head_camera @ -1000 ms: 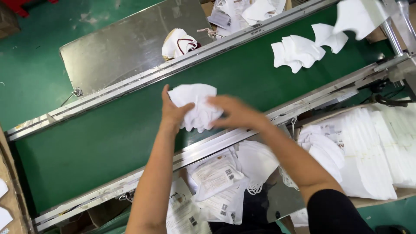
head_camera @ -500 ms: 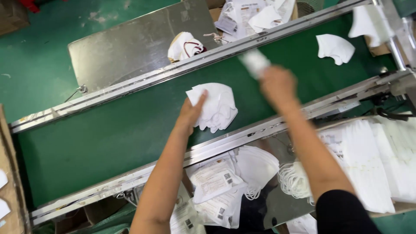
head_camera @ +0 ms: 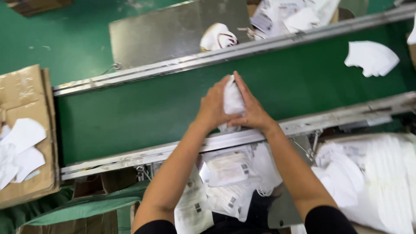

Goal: Stacking face masks from a conveyor belt and putting them into plastic bags.

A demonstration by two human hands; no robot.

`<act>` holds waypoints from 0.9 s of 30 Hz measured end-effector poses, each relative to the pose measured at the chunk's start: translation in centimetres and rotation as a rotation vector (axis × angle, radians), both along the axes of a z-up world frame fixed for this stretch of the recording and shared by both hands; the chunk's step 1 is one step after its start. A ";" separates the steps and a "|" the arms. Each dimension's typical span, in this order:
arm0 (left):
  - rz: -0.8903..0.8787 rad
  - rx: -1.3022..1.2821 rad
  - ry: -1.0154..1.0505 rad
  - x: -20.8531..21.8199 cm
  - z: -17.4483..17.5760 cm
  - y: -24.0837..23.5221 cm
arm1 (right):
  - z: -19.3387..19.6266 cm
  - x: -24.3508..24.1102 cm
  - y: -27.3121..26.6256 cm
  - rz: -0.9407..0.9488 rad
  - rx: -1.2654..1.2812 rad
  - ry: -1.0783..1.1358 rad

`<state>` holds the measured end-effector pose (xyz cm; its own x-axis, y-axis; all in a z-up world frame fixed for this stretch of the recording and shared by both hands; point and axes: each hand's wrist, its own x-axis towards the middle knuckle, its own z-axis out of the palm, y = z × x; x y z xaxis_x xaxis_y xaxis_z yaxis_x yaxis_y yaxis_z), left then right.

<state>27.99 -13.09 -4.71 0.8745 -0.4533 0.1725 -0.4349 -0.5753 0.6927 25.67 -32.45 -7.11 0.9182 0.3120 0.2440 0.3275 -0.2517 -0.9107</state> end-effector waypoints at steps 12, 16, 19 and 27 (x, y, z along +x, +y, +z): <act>0.014 0.219 0.032 -1.7 -1.9 2.6 | 0.7 0.7 1.1 0.030 -0.218 -0.081; 0.022 0.266 -0.075 -1.1 -3.5 1.9 | 1.2 -0.4 3.5 -0.085 -0.258 -0.135; 0.042 0.218 -0.098 -1.4 -2.5 2.3 | 2.5 -0.4 4.4 -0.137 -0.195 -0.229; 0.026 -0.406 0.090 -2.1 2.2 5.7 | 8.0 0.9 0.0 -0.121 -0.329 0.160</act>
